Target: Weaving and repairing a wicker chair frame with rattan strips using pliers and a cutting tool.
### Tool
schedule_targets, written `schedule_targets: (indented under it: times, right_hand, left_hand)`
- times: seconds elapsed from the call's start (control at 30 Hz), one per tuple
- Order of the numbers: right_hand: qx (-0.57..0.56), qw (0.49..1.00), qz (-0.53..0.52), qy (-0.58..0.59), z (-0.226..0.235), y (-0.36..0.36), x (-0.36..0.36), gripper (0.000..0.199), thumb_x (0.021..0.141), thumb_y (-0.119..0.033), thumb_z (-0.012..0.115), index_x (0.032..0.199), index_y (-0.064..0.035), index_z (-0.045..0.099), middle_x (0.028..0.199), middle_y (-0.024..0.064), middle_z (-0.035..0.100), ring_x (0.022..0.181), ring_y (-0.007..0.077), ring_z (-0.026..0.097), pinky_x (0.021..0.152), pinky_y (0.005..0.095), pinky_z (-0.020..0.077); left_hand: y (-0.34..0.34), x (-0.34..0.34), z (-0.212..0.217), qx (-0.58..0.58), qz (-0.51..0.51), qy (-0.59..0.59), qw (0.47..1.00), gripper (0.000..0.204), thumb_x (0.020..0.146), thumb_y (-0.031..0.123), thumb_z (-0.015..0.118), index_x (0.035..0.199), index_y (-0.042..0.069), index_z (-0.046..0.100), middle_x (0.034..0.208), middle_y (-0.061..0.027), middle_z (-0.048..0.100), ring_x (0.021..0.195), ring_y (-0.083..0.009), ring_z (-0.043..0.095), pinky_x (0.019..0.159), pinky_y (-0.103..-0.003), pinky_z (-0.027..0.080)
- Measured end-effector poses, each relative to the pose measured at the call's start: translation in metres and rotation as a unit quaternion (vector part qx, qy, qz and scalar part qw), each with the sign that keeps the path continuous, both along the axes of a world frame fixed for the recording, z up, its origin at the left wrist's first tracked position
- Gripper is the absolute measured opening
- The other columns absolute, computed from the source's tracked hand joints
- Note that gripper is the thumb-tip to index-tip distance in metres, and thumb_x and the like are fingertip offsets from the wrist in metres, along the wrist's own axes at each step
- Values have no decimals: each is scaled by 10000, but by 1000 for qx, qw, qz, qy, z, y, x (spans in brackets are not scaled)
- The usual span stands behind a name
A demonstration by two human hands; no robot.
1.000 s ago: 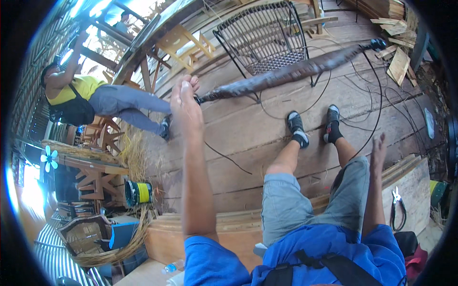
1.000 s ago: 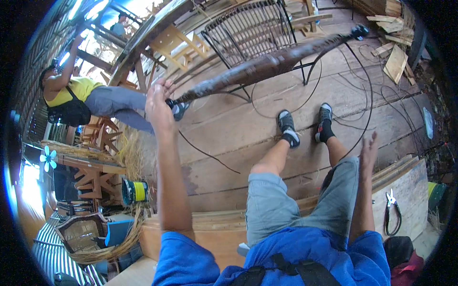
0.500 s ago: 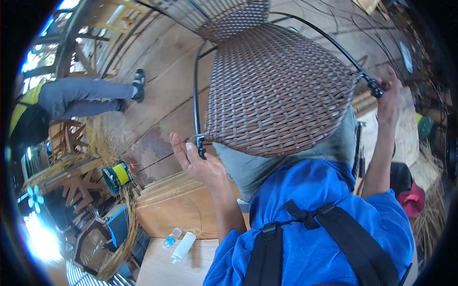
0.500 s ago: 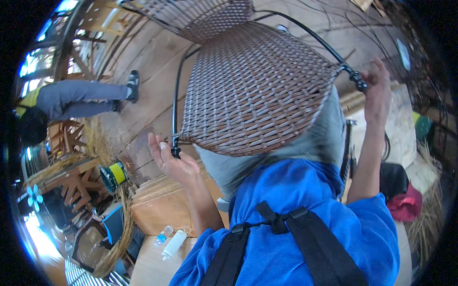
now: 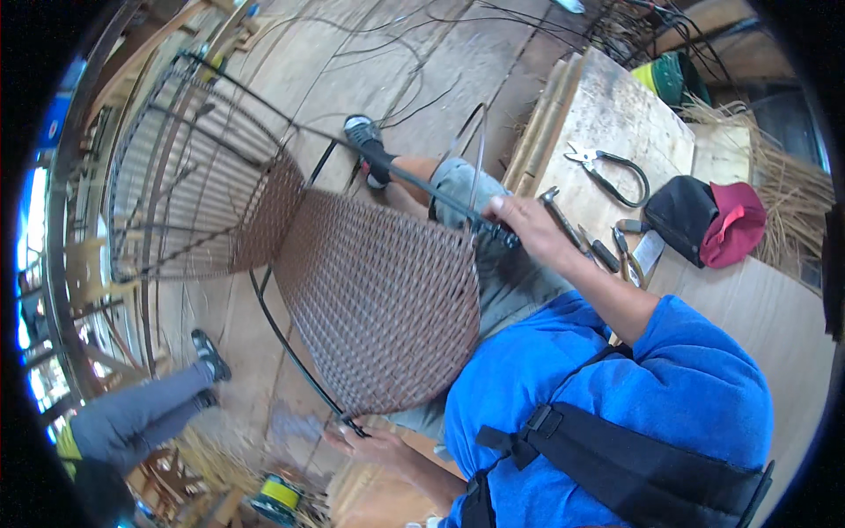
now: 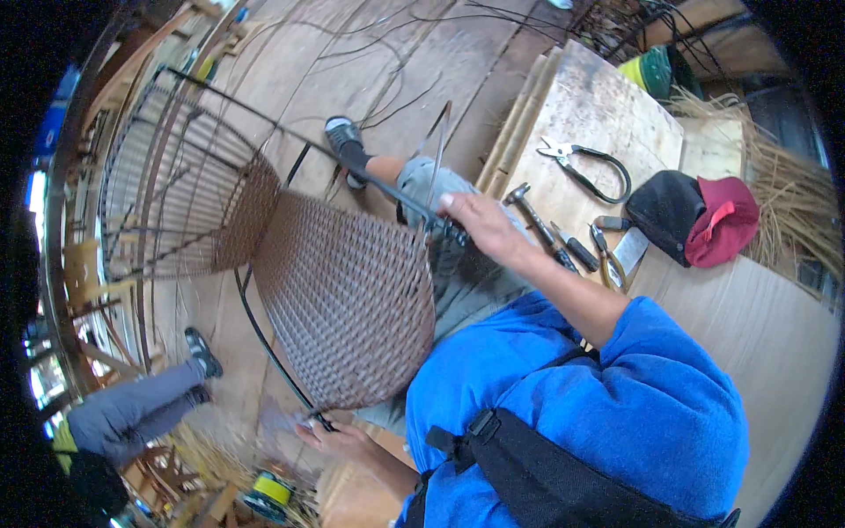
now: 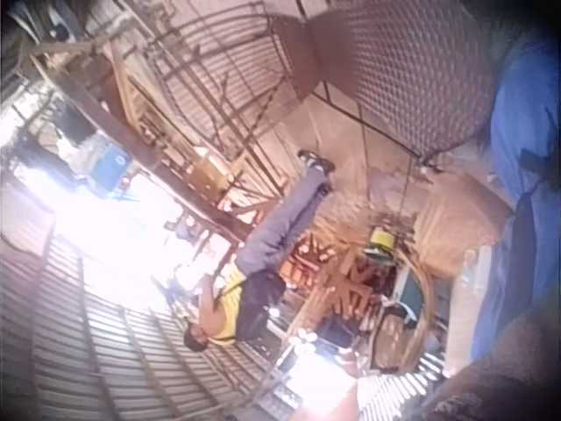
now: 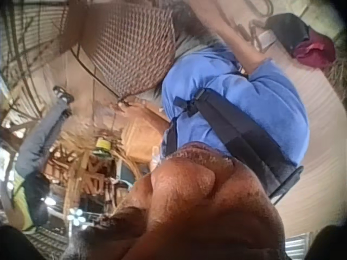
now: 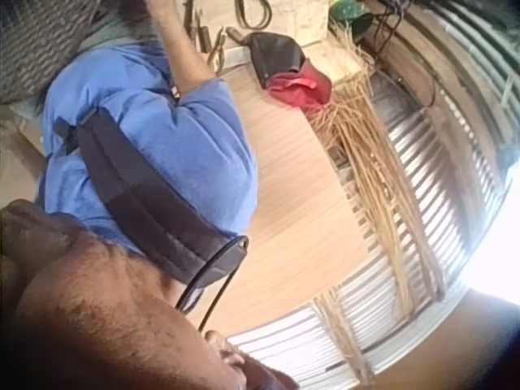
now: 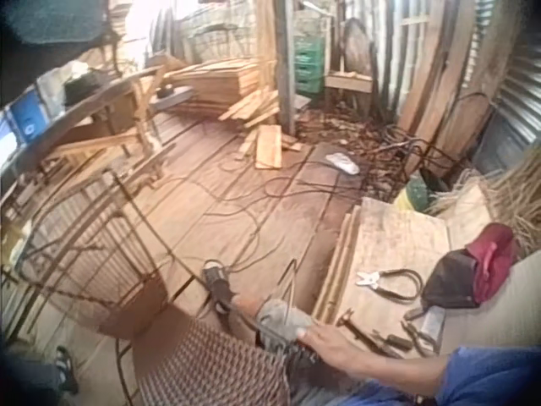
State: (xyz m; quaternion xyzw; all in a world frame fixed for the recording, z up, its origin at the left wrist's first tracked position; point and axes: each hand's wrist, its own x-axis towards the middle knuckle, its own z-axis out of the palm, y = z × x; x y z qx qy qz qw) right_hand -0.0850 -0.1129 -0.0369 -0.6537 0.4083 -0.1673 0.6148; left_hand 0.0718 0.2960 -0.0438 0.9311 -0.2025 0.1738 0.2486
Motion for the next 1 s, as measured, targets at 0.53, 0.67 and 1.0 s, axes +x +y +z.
schedule_targets:
  times: [0.53,0.67,1.0]
  right_hand:
    - [-66,985,-83,133,-16,-78,41,273,882,-248,490,849,5,588,658,128,598,647,231,611,623,340,470]
    - [-83,986,-23,141,2,-87,57,272,876,-243,493,930,-1,606,719,151,609,692,275,615,661,365,473]
    - [-75,992,33,100,29,-60,65,232,892,-217,511,959,-10,590,698,94,593,648,178,580,619,314,460]
  left_hand:
    - [48,19,-27,-464,200,532,679,377,900,365,517,1060,24,535,981,-63,582,873,-170,528,771,-315,423]
    - [8,48,2,-457,149,600,639,412,879,378,541,1132,52,525,1051,-57,605,905,-198,559,745,-346,444]
    - [255,157,-49,-660,72,543,514,198,849,161,592,902,-29,578,889,-117,637,830,-189,592,823,-314,470]
